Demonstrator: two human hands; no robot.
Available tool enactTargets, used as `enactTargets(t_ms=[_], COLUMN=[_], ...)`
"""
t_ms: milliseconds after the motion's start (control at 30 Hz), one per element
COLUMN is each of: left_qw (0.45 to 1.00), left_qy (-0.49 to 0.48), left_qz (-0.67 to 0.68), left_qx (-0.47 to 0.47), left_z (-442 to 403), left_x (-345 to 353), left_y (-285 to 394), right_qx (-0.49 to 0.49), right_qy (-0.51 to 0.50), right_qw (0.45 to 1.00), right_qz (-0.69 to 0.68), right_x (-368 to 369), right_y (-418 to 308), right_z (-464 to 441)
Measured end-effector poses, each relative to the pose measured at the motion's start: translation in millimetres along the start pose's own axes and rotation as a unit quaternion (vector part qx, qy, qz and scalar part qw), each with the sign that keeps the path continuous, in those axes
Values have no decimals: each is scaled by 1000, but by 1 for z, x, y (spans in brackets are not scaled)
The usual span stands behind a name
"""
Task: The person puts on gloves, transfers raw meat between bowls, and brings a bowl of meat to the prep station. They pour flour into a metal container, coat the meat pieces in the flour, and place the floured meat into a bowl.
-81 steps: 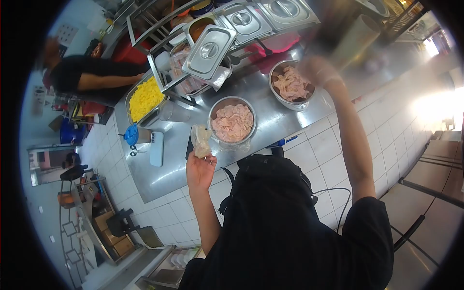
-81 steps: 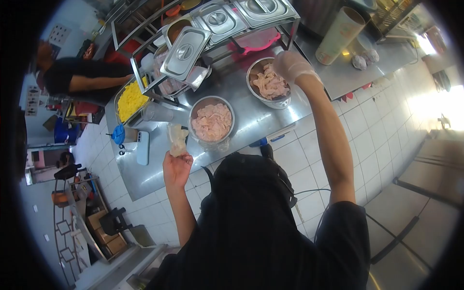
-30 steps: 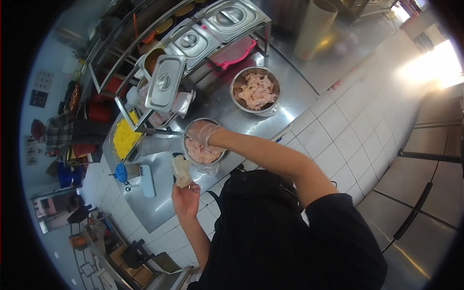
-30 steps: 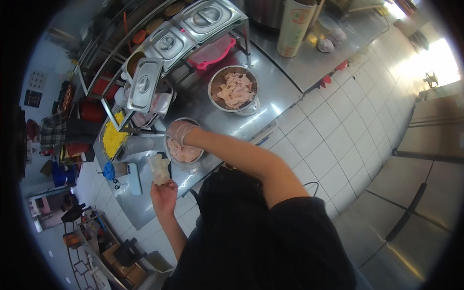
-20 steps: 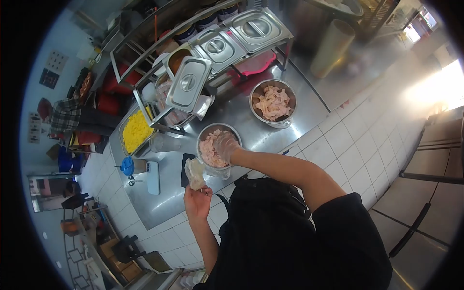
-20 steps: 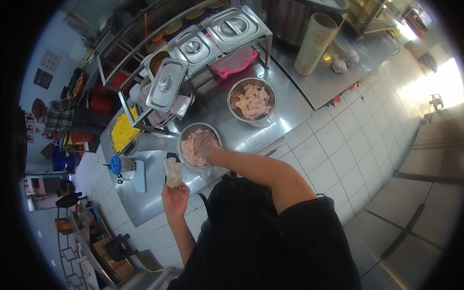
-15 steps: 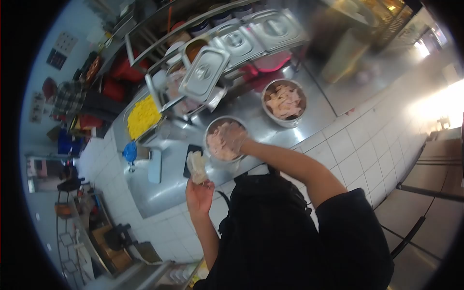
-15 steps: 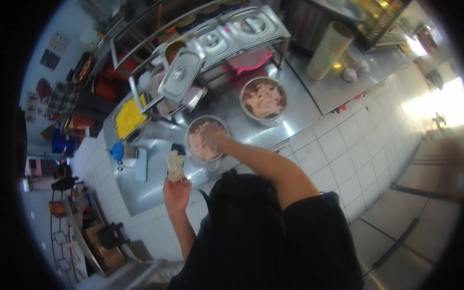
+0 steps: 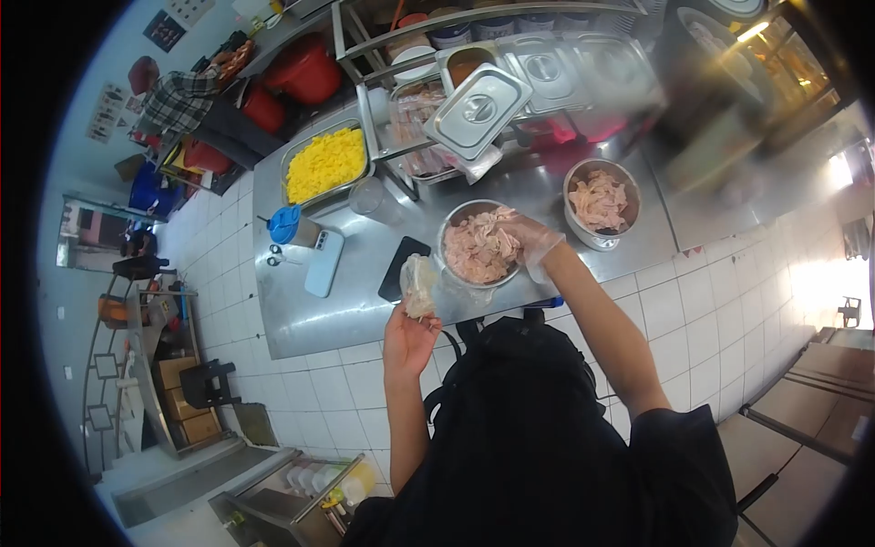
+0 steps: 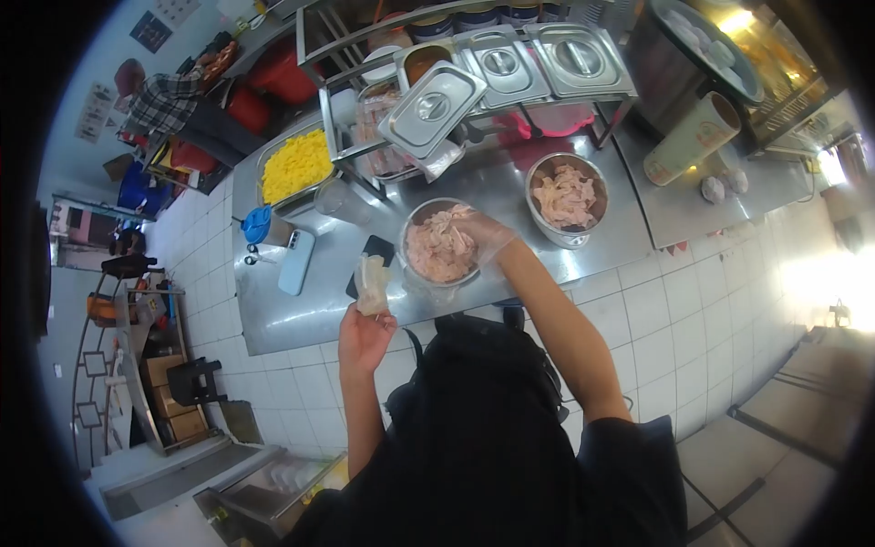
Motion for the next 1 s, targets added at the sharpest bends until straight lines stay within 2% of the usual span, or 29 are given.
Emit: enactTargets(t_ms=[100,167,233,267,300,333,367,400,500,600,700,767,833,867,933,1000], left_qw=[1000,1000,1000,1000,1000,1000,1000,1000,999,999,998,997,996,996,995,995], left_qy=[-19,-1,7,10,3,-5,-15,-15,-17,-15,-22,-33,-30,-27,-19,-21], left_qz=[11,16,11,7,6,5,5,-3,-25,-38,-37,-39,-54,-63,-83,-90], left_qx=[-6,1,5,6,0,-6,-12,-15,-24,-31,-43,-50,-57,-54,-46,-42], left_z=[-4,-1,-2,-2,-3,-5,-8,-9,-12,-13,-17,-17,-17,-17,-19,-20], left_x=[-4,1,-1,-1,-3,-6,-6,-5,3,8,10,15,25,30,38,45], left_y=[3,3,1,1,-1,-3,-5,-7,-12,-13,-15,-17,-21,-19,-16,-15], right_qx=[-36,-104,-156,-166,-148,-106,-38,34,-2,-11,-16,-122,-94,-103,-121,-136], right_qy=[37,-15,5,139,236,327,374,409,426,403,337,269,244,228,215,209], right_qw=[991,993,987,971,927,859,771,661,590,564,568,585,609,590,626,610], right_qz=[-127,-50,-28,106,250,381,514,628,686,721,750,756,748,768,740,752], right_x=[5,-36,-54,-62,-70,-79,-85,-91,-109,-82,-48,-24,14,25,24,19], right_y=[-31,-53,-93,-115,-127,-139,-147,-149,-130,-157,-182,-169,-127,-96,-34,4], right_z=[66,78,104,119,124,129,125,124,120,145,159,152,134,115,55,11])
Point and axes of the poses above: each hand's wrist, its own z-axis away from the middle knuckle, its own x-axis out of the palm, y = z × x, the point moved 3 cm from there along -z, towards the middle knuckle, and after that the axes turned 3 degrees about x, right-handed, at the moved point
